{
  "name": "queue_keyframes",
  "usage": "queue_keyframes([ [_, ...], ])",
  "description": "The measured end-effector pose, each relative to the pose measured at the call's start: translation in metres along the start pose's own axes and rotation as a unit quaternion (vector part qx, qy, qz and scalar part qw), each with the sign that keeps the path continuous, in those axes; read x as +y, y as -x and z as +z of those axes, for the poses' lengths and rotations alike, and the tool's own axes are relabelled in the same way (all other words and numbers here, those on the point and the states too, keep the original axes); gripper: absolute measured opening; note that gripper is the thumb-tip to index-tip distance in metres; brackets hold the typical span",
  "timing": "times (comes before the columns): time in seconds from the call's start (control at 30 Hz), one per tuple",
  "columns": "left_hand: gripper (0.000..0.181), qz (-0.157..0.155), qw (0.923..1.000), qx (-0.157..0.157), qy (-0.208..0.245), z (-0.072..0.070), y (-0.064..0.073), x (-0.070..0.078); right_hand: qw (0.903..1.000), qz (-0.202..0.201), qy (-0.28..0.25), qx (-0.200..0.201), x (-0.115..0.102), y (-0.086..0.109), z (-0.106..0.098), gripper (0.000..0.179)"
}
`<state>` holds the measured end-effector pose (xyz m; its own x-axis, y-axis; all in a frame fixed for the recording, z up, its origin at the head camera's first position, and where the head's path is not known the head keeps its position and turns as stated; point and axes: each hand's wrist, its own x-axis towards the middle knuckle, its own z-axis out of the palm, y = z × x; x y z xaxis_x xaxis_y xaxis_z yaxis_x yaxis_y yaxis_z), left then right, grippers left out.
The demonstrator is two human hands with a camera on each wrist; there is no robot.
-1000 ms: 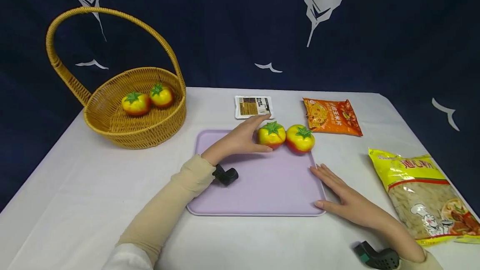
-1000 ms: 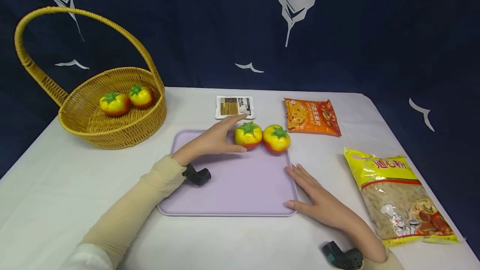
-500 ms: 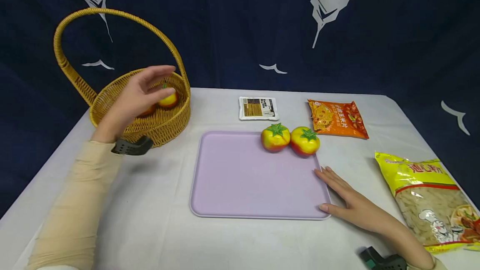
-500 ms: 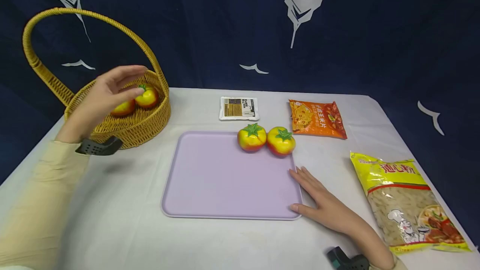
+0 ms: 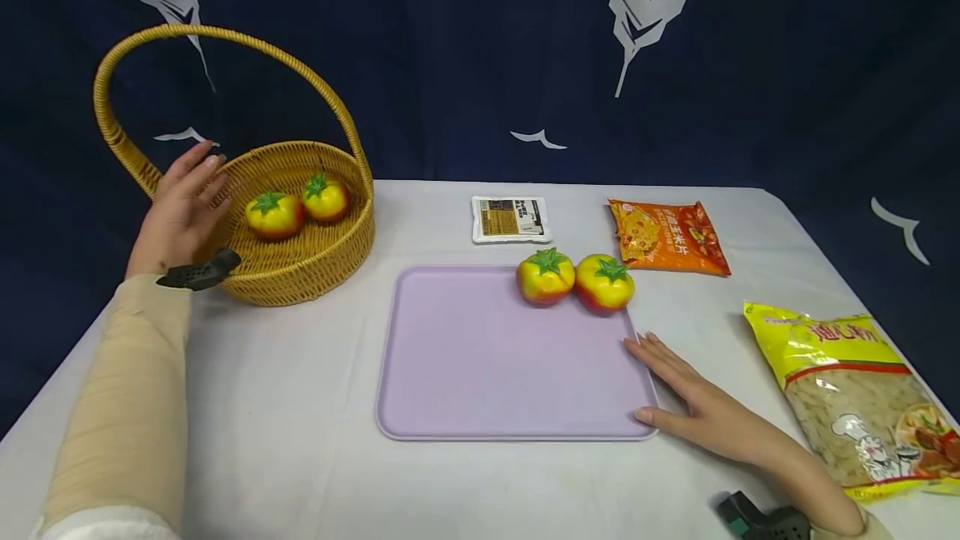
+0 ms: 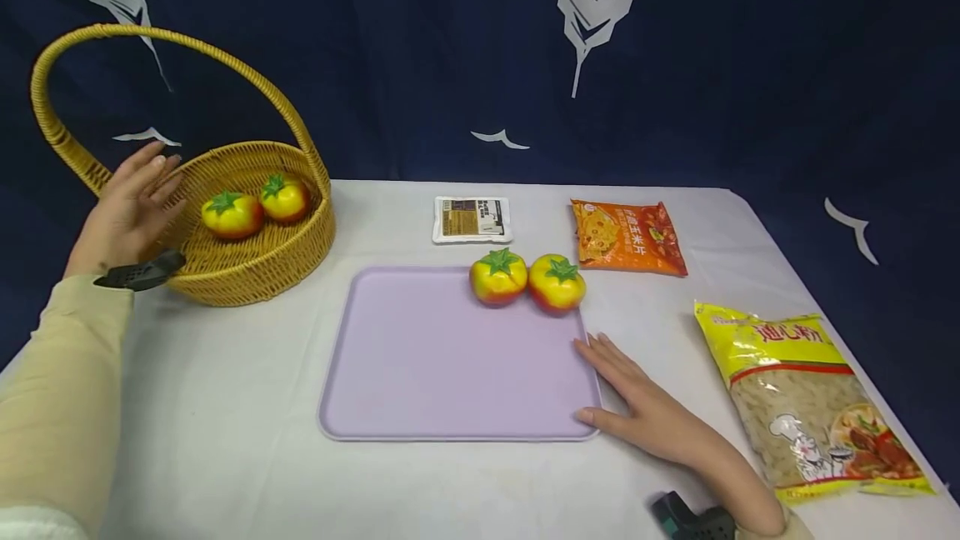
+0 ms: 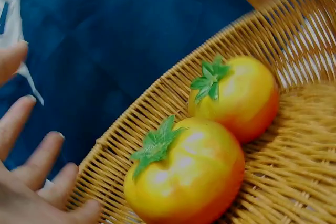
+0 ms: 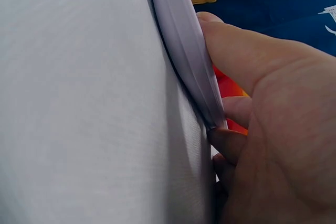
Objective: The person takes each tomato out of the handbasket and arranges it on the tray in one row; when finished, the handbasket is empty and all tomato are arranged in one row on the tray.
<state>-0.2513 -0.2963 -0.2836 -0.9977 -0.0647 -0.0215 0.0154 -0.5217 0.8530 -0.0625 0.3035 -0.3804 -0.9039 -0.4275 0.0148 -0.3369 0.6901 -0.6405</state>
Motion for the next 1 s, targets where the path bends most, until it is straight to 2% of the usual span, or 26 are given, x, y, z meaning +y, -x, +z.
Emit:
queue_keyframes([
  [0.1, 0.056, -0.025, 0.9996, 0.0, -0.009, -0.004, -0.002, 0.0, 1.0, -0.003, 0.0, -0.002, 0.0, -0.001, -0.002, 0.074],
  [0.17, 0.06, -0.032, 0.9974, -0.016, -0.062, -0.002, -0.004, -0.002, 1.0, -0.004, 0.001, -0.001, 0.0, -0.001, -0.002, 0.075],
  [0.23, 0.064, -0.043, 0.9892, -0.033, -0.136, 0.002, -0.007, -0.004, 1.0, -0.008, 0.002, 0.003, 0.001, 0.0, -0.003, 0.075],
  [0.3, 0.067, -0.061, 0.9721, -0.055, -0.22, 0.003, -0.01, -0.007, 1.0, -0.004, -0.002, 0.002, 0.001, 0.002, -0.002, 0.075],
  [0.4, 0.072, -0.084, 0.9347, -0.09, -0.334, 0.001, -0.014, -0.011, 1.0, 0.001, -0.005, 0.001, 0.001, 0.004, -0.001, 0.075],
  [0.47, 0.073, -0.095, 0.9123, -0.111, -0.383, 0.0, -0.017, -0.013, 0.9999, 0.007, -0.007, -0.002, 0.001, 0.005, 0.0, 0.075],
  [0.53, 0.075, -0.101, 0.8961, -0.124, -0.414, -0.001, -0.018, -0.014, 1.0, 0.003, -0.003, -0.001, 0.001, 0.005, 0.0, 0.075],
  [0.67, 0.079, -0.116, 0.8706, -0.146, -0.455, -0.002, -0.021, -0.015, 0.9999, -0.01, 0.005, 0.004, 0.001, 0.003, 0.0, 0.075],
  [0.87, 0.078, -0.144, 0.8463, -0.183, -0.479, -0.005, -0.021, -0.016, 0.9999, -0.013, 0.004, -0.001, 0.001, -0.002, 0.0, 0.075],
  [1.0, 0.07, -0.141, 0.831, -0.193, -0.502, -0.008, -0.022, -0.017, 1.0, -0.004, -0.002, -0.006, 0.0, -0.003, -0.001, 0.075],
])
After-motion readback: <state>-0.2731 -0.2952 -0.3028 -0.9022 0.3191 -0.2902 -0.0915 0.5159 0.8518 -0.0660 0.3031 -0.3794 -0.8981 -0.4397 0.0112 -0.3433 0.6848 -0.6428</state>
